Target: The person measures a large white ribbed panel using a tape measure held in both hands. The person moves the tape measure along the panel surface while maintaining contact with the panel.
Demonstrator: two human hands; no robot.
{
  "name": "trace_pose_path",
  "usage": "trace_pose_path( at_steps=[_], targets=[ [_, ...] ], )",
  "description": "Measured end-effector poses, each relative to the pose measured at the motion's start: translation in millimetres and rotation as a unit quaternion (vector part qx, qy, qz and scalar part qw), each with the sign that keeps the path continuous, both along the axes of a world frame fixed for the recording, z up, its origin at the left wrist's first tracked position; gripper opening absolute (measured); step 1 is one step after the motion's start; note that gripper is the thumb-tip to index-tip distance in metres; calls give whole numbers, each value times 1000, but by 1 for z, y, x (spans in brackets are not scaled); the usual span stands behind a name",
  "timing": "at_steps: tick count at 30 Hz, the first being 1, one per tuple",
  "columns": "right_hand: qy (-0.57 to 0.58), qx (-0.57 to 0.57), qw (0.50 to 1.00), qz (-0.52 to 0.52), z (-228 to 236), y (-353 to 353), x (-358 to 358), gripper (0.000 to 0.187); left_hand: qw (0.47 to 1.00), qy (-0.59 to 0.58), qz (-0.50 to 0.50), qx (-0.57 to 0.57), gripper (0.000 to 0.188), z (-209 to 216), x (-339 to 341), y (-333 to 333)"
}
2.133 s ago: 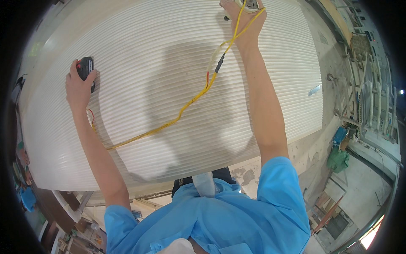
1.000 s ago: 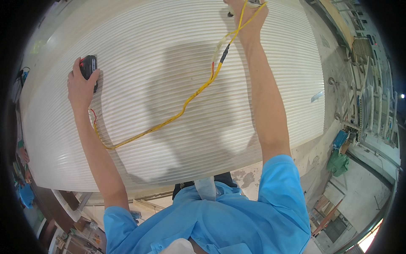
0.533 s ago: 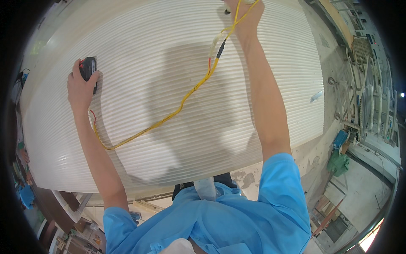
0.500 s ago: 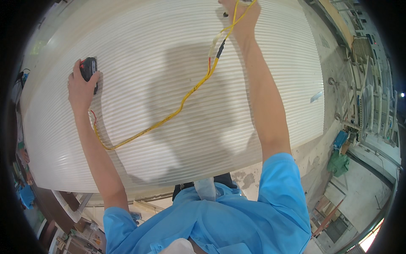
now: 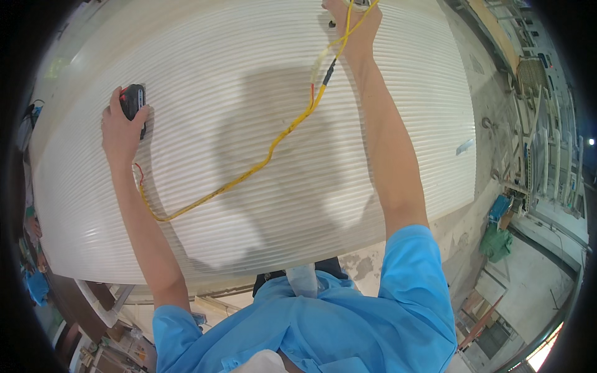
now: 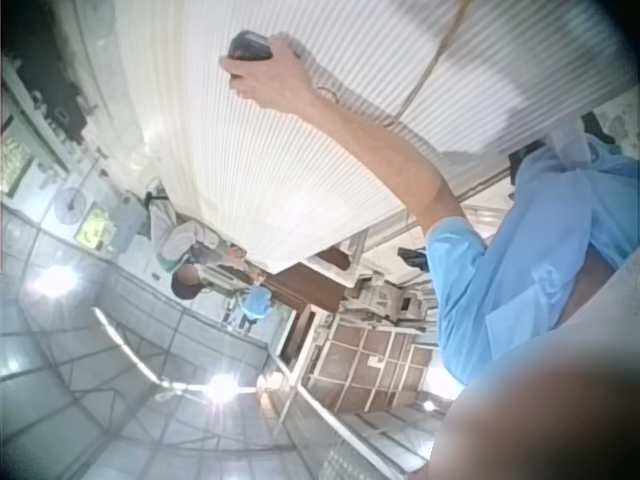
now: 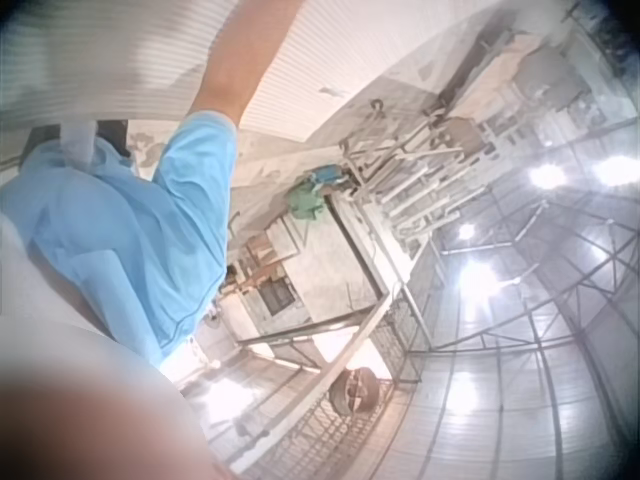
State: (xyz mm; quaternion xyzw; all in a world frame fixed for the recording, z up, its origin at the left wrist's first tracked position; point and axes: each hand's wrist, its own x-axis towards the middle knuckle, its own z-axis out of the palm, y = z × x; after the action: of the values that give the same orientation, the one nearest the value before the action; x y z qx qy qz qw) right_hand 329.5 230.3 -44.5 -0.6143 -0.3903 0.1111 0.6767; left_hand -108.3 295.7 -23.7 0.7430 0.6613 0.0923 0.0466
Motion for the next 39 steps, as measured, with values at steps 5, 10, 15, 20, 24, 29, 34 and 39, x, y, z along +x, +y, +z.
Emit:
trace_pose_path(
  at_steps=[5, 10, 15, 20, 24, 29, 34, 39],
  targets=[
    [-12, -28, 999, -16, 3, 1, -3, 17, 1000, -5, -12, 9, 84, -2, -2, 1],
    [44, 41, 998, -4, 15, 7, 8, 17, 1000, -4, -8, 9, 85, -2, -1, 0],
    [21, 17, 1000, 9, -5, 10, 1, 17, 1000, -5, 1, 0, 85, 2, 1, -2],
    [83, 36, 996, -2, -2, 14, 14, 17, 1000, -3, -4, 3, 85, 2, 1, -3],
    [52, 61, 996, 31, 5, 19, 23, 18, 1000, -6, 1, -2, 85, 3, 2, -3],
    [63, 44, 997, 33, -10, 20, 5, 17, 1000, -10, -2, 7, 85, 4, 3, -3],
    [29, 31, 999, -3, 2, 25, 18, 16, 1000, -3, 0, 3, 85, 3, 1, -4],
    [6, 63, 998, 11, 4, 29, 20, 16, 1000, -3, -6, 12, 86, 2, 1, -4]
  ],
)
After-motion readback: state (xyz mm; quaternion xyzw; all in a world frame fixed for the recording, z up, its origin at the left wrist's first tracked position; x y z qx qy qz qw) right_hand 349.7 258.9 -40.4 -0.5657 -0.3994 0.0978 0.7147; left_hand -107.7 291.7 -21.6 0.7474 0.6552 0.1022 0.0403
